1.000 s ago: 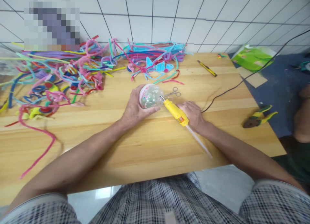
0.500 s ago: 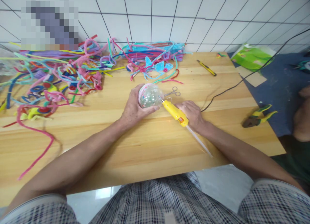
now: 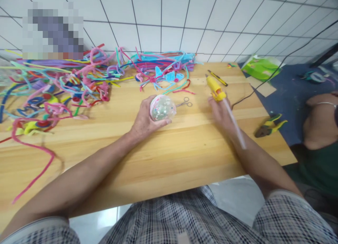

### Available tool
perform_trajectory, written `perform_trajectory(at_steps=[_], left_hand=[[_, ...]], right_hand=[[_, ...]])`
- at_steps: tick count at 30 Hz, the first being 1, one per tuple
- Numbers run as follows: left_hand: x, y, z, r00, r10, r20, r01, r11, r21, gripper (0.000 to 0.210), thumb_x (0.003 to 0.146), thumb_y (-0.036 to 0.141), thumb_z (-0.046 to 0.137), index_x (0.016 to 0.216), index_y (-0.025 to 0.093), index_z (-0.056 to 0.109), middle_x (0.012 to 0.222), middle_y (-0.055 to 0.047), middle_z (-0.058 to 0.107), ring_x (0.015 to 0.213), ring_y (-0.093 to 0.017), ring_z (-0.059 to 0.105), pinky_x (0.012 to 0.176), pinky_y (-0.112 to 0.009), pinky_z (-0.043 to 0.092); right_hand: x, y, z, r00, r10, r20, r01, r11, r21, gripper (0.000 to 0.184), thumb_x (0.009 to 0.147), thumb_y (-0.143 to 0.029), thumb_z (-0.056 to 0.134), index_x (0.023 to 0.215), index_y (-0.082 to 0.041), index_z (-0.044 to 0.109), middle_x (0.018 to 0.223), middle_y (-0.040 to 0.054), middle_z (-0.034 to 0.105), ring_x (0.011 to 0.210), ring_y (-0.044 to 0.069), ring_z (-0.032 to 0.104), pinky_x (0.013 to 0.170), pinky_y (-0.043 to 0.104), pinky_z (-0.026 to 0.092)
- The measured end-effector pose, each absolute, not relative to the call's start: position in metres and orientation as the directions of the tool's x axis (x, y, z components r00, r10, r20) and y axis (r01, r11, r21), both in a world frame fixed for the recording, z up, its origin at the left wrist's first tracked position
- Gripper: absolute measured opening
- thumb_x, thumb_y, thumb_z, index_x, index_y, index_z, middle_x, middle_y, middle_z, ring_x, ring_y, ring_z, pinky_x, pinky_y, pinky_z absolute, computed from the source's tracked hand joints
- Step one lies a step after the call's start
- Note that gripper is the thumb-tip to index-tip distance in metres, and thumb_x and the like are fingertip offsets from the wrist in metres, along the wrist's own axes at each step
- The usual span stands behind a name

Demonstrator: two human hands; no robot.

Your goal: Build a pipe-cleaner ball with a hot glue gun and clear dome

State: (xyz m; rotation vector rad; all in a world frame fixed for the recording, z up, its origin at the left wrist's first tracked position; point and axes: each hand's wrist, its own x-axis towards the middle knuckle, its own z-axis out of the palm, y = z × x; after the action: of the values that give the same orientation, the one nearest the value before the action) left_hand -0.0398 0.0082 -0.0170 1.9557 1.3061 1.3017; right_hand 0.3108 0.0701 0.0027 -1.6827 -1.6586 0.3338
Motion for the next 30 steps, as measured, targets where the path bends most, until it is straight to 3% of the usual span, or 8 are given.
perform_trajectory(at_steps=[4, 10, 14, 18, 21, 24, 26, 30], left_hand=[[-0.040, 0.009, -0.017, 0.121, 0.874, 0.471, 0.457, -0.470, 0.755, 0.103, 0.073, 0.060, 0.100, 0.155, 0.029, 0.047, 0.155, -0.014, 0.061, 0.145, -0.037, 0.061, 0.127, -0.058, 0.051], [-0.041, 0.009, -0.017, 0.132, 0.874, 0.467, 0.453, -0.473, 0.756, 0.103, 0.074, 0.063, 0.099, 0.156, 0.027, 0.047, 0.154, -0.015, 0.060, 0.145, -0.038, 0.061, 0.126, -0.057, 0.052], [-0.041, 0.011, -0.019, 0.136, 0.876, 0.463, 0.447, -0.471, 0.760, 0.106, 0.072, 0.063, 0.099, 0.156, 0.025, 0.047, 0.153, -0.015, 0.060, 0.145, -0.038, 0.061, 0.127, -0.057, 0.051], [-0.040, 0.012, -0.022, 0.127, 0.875, 0.467, 0.445, -0.471, 0.762, 0.110, 0.069, 0.062, 0.102, 0.156, 0.026, 0.046, 0.153, -0.015, 0.060, 0.145, -0.038, 0.061, 0.127, -0.057, 0.051], [-0.039, 0.012, -0.023, 0.133, 0.866, 0.482, 0.454, -0.486, 0.747, 0.109, 0.070, 0.061, 0.102, 0.156, 0.027, 0.046, 0.153, -0.015, 0.061, 0.145, -0.038, 0.061, 0.126, -0.056, 0.052], [-0.038, 0.011, -0.023, 0.152, 0.850, 0.505, 0.475, -0.511, 0.717, 0.108, 0.072, 0.060, 0.101, 0.157, 0.026, 0.045, 0.153, -0.015, 0.061, 0.144, -0.038, 0.062, 0.124, -0.055, 0.053], [-0.038, 0.010, -0.022, 0.172, 0.831, 0.528, 0.488, -0.538, 0.687, 0.108, 0.073, 0.062, 0.100, 0.158, 0.026, 0.044, 0.154, -0.015, 0.060, 0.145, -0.037, 0.061, 0.124, -0.055, 0.053], [-0.036, 0.007, -0.020, 0.195, 0.784, 0.590, 0.529, -0.590, 0.609, 0.110, 0.075, 0.065, 0.099, 0.159, 0.025, 0.042, 0.153, -0.016, 0.060, 0.145, -0.037, 0.062, 0.121, -0.054, 0.056]], right_hand=[[0.337, 0.103, 0.007, 0.207, 0.950, 0.234, 0.757, -0.004, -0.653, 0.039, 0.102, -0.055, 0.051, 0.113, -0.023, 0.071, 0.102, 0.0106, 0.078, 0.097, 0.031, 0.073, 0.091, 0.047, 0.060], [0.340, 0.111, 0.004, 0.268, 0.951, 0.154, 0.812, -0.137, -0.567, 0.045, 0.101, -0.049, 0.055, 0.130, -0.018, 0.071, 0.132, 0.0213, 0.078, 0.128, 0.041, 0.072, 0.111, 0.058, 0.055], [0.341, 0.107, 0.008, 0.272, 0.943, 0.190, 0.853, -0.145, -0.501, 0.044, 0.098, -0.048, 0.064, 0.127, -0.015, 0.069, 0.132, 0.0260, 0.076, 0.124, 0.042, 0.072, 0.108, 0.058, 0.056], [0.349, 0.083, 0.021, 0.222, 0.932, 0.286, 0.938, -0.124, -0.324, 0.047, 0.090, -0.048, 0.076, 0.121, -0.014, 0.069, 0.124, 0.0259, 0.076, 0.117, 0.042, 0.072, 0.104, 0.061, 0.056], [0.338, 0.047, 0.032, 0.043, 0.944, 0.328, 0.987, 0.010, -0.159, 0.025, 0.089, -0.041, 0.075, 0.100, -0.019, 0.072, 0.103, 0.0177, 0.078, 0.099, 0.038, 0.073, 0.094, 0.058, 0.058], [0.299, 0.011, 0.044, -0.253, 0.891, 0.377, 0.899, 0.360, -0.250, 0.011, 0.096, -0.034, 0.069, 0.093, -0.024, 0.071, 0.086, 0.0075, 0.075, 0.079, 0.026, 0.071, 0.077, 0.041, 0.057], [0.265, -0.002, 0.053, -0.393, 0.808, 0.440, 0.779, 0.546, -0.309, 0.011, 0.100, -0.033, 0.067, 0.096, -0.024, 0.072, 0.088, 0.0057, 0.077, 0.079, 0.023, 0.071, 0.076, 0.037, 0.056], [0.215, -0.001, 0.067, -0.378, 0.830, 0.411, 0.662, 0.553, -0.506, 0.008, 0.099, -0.030, 0.070, 0.092, -0.025, 0.070, 0.089, 0.0029, 0.078, 0.076, 0.018, 0.068, 0.074, 0.033, 0.053]])
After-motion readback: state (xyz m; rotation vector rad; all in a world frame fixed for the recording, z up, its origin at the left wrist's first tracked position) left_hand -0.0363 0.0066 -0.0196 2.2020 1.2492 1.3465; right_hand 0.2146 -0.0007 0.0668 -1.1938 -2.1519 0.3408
